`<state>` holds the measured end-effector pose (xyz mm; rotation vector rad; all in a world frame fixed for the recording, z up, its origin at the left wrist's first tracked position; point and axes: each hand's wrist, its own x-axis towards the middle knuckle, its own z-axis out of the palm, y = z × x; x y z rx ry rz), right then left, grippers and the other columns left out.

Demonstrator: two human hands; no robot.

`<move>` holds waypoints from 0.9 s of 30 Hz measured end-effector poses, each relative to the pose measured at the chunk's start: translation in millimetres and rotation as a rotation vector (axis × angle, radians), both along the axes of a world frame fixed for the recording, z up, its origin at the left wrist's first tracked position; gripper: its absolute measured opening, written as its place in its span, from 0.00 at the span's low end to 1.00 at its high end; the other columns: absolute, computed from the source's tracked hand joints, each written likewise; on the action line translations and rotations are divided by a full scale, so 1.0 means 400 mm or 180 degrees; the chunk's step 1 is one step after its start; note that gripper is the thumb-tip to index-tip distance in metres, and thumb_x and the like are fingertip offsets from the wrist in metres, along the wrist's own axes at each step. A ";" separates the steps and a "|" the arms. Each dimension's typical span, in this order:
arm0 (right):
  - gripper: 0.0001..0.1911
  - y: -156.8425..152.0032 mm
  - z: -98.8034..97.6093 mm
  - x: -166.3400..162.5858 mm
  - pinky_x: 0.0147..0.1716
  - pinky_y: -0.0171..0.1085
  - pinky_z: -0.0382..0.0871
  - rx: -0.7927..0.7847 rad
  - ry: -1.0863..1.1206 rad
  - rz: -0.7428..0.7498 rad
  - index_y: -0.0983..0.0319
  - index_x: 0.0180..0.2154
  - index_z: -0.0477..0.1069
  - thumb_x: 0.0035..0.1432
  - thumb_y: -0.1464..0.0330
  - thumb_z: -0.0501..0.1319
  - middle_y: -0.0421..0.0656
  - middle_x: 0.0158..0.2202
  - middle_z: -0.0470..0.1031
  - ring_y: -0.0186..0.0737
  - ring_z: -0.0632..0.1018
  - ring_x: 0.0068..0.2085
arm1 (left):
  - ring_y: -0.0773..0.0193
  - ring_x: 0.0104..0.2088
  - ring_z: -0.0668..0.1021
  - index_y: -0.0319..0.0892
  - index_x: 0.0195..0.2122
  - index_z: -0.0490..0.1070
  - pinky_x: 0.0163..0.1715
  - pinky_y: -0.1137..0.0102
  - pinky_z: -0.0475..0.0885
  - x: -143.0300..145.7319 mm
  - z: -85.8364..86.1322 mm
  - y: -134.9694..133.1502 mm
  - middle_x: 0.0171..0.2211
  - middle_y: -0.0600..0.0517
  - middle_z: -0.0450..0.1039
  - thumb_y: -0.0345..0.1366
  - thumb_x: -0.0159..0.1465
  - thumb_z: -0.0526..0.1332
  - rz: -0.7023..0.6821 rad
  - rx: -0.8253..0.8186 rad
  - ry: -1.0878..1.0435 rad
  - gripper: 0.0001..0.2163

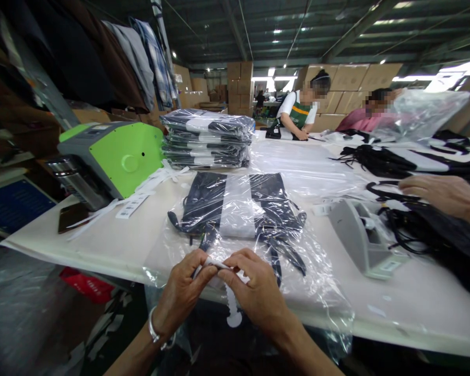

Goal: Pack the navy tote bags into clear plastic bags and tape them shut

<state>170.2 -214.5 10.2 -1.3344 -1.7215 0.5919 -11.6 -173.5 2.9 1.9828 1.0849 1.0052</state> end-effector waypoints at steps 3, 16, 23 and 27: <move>0.08 0.001 -0.003 0.001 0.38 0.37 0.67 -0.0189 0.0094 0.0002 0.58 0.33 0.76 0.64 0.65 0.61 0.40 0.32 0.75 0.37 0.75 0.36 | 0.64 0.32 0.69 0.43 0.28 0.65 0.34 0.70 0.61 -0.004 -0.009 -0.003 0.28 0.55 0.66 0.38 0.69 0.58 -0.0067 -0.0047 -0.0022 0.12; 0.14 0.032 0.014 0.019 0.37 0.37 0.70 -0.1424 0.1437 0.0322 0.60 0.40 0.74 0.53 0.60 0.68 0.41 0.36 0.78 0.38 0.77 0.37 | 0.64 0.36 0.75 0.45 0.36 0.69 0.38 0.71 0.67 -0.016 0.001 0.010 0.34 0.53 0.72 0.30 0.67 0.56 -0.0318 -0.0076 -0.0351 0.05; 0.17 0.059 0.053 0.032 0.43 0.44 0.74 -0.1119 0.0731 0.0183 0.58 0.45 0.74 0.53 0.62 0.68 0.44 0.42 0.79 0.43 0.79 0.41 | 0.63 0.37 0.75 0.45 0.36 0.70 0.39 0.70 0.68 -0.031 -0.005 0.041 0.34 0.53 0.72 0.26 0.64 0.56 -0.0003 0.0195 -0.0590 0.07; 0.15 0.070 0.048 -0.002 0.47 0.46 0.71 0.0343 -0.0507 0.0060 0.56 0.44 0.75 0.53 0.68 0.70 0.43 0.43 0.78 0.46 0.77 0.46 | 0.64 0.35 0.75 0.45 0.36 0.72 0.37 0.71 0.68 -0.027 -0.008 0.055 0.33 0.53 0.72 0.30 0.65 0.58 0.0092 -0.0298 -0.0563 0.05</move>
